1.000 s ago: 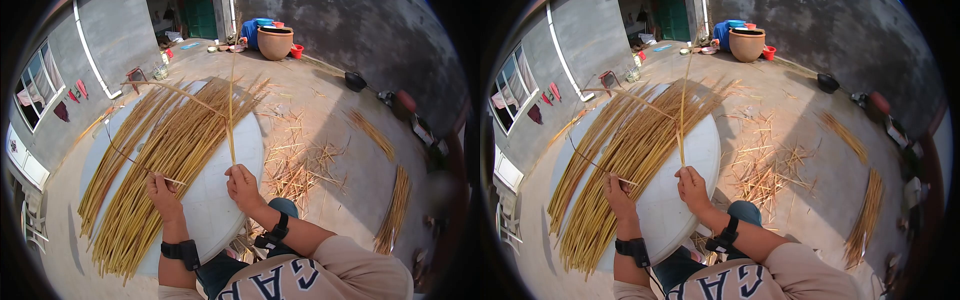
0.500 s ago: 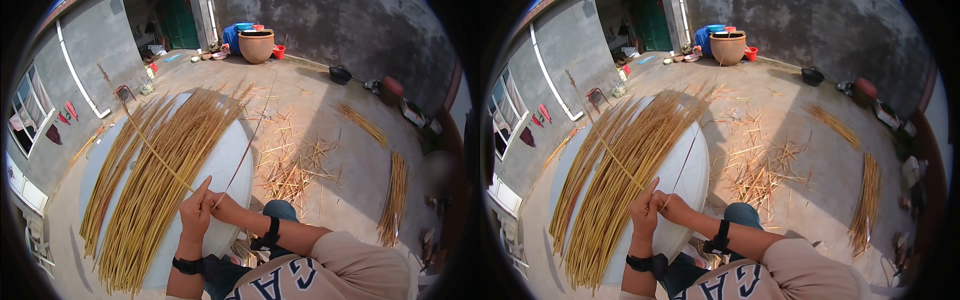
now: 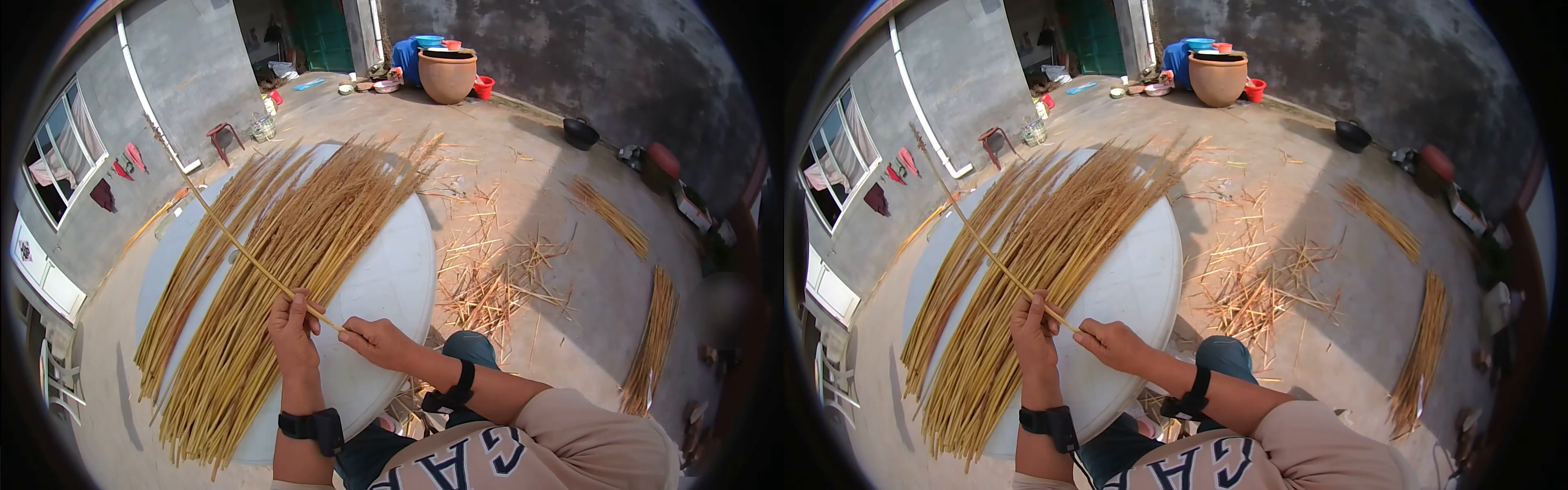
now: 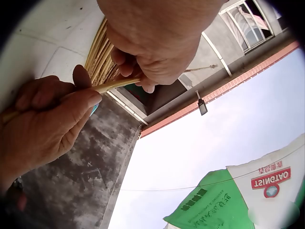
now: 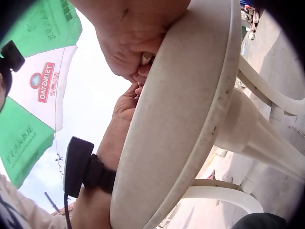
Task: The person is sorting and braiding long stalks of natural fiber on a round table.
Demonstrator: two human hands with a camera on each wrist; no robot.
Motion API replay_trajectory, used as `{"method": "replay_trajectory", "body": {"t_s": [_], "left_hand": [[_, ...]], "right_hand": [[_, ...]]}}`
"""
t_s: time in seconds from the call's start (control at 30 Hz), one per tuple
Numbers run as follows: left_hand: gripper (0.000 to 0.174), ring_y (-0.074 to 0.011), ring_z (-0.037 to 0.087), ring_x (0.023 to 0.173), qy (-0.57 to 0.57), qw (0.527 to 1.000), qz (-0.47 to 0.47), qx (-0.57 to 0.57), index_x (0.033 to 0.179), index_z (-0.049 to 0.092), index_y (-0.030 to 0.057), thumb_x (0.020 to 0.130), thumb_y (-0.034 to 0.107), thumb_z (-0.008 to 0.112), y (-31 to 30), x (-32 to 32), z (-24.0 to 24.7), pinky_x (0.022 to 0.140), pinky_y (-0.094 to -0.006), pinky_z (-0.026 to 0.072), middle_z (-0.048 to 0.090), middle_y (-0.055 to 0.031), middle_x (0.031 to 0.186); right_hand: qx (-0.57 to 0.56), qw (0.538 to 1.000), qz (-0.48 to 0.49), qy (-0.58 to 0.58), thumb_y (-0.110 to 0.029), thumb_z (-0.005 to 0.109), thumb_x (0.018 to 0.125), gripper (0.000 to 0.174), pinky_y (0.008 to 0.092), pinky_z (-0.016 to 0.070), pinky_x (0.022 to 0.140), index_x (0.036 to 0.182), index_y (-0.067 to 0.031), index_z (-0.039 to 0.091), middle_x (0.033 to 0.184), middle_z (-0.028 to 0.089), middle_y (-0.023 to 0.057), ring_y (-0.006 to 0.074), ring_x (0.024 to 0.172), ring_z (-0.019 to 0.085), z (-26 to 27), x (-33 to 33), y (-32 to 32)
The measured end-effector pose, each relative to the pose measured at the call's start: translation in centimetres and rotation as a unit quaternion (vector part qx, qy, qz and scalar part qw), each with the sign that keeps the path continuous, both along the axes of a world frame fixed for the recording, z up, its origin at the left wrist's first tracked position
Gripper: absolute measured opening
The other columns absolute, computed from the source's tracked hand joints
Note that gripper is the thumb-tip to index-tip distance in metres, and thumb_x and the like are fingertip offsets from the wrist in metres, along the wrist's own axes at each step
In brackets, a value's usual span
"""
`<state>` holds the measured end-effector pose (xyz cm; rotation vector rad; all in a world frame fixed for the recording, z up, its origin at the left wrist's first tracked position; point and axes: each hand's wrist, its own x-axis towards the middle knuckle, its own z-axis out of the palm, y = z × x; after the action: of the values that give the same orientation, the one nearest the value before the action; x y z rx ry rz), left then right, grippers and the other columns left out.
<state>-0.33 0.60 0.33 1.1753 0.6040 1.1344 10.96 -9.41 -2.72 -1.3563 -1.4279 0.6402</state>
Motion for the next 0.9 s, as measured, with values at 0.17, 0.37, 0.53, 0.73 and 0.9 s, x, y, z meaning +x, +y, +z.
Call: {"method": "replay_trajectory", "body": {"t_s": [0.17, 0.37, 0.53, 0.73, 0.9], "left_hand": [[0.019, -0.0073, 0.043, 0.043, -0.043, 0.999, -0.014, -0.031, 0.091, 0.054, 0.0005, 0.087, 0.019, 0.053, -0.5, 0.2, 0.7, 0.041, -0.0171, 0.0338, 0.060, -0.0096, 0.065], [0.020, -0.0070, 0.042, 0.043, -0.050, 0.998, -0.006, -0.040, 0.088, 0.055, 0.0004, 0.087, 0.020, 0.052, -0.5, 0.2, 0.6, 0.040, -0.0170, 0.0319, 0.059, -0.0093, 0.063], [0.023, -0.0058, 0.039, 0.042, 0.016, 0.999, 0.023, 0.026, 0.078, 0.055, 0.0025, 0.088, 0.023, 0.051, -0.2, 0.0, 0.1, 0.039, -0.0167, 0.0284, 0.054, -0.0058, 0.057], [0.027, -0.0048, 0.036, 0.041, 0.069, 0.997, 0.016, 0.031, 0.071, 0.052, 0.0059, 0.089, 0.025, 0.049, -0.8, 0.3, 0.6, 0.039, -0.0169, 0.0268, 0.050, -0.0030, 0.055], [0.024, -0.0039, 0.037, 0.045, 0.098, 0.992, 0.025, 0.072, 0.070, 0.049, 0.0055, 0.090, 0.018, 0.045, -1.2, 0.2, 0.7, 0.041, -0.0168, 0.0279, 0.048, -0.0016, 0.055]], "right_hand": [[0.013, 0.999, -0.008, 0.040, -0.023, 0.050, 0.087, 0.022, 0.0348, 0.0418, 0.052, 0.083, -0.0018, 0.050, 0.060, 0.051, 0.0185, 0.0321, 0.054, 0.053, 0.2, 0.0, -0.1], [0.011, 0.999, 0.003, 0.052, -0.023, 0.050, 0.089, 0.020, 0.0253, 0.0382, 0.047, 0.087, -0.0032, 0.054, 0.052, 0.046, 0.0041, 0.0094, 0.049, 0.045, 0.1, 0.2, -0.2], [0.036, 0.998, -0.004, 0.048, -0.022, 0.050, 0.089, 0.019, 0.0239, 0.0367, 0.046, 0.086, -0.0036, 0.054, 0.051, 0.045, 0.0026, 0.0082, 0.048, 0.043, -0.4, 0.3, -0.1], [0.041, 0.995, -0.019, 0.092, -0.022, 0.050, 0.089, 0.020, 0.0214, 0.0334, 0.044, 0.084, -0.0030, 0.053, 0.051, 0.042, -0.0017, 0.0049, 0.047, 0.040, -0.1, 0.3, -0.5], [0.018, 0.990, -0.017, 0.138, -0.022, 0.047, 0.090, 0.021, 0.0193, 0.0306, 0.043, 0.084, -0.0029, 0.052, 0.051, 0.041, -0.0035, 0.0032, 0.046, 0.036, 0.3, 0.5, -0.7]]}}
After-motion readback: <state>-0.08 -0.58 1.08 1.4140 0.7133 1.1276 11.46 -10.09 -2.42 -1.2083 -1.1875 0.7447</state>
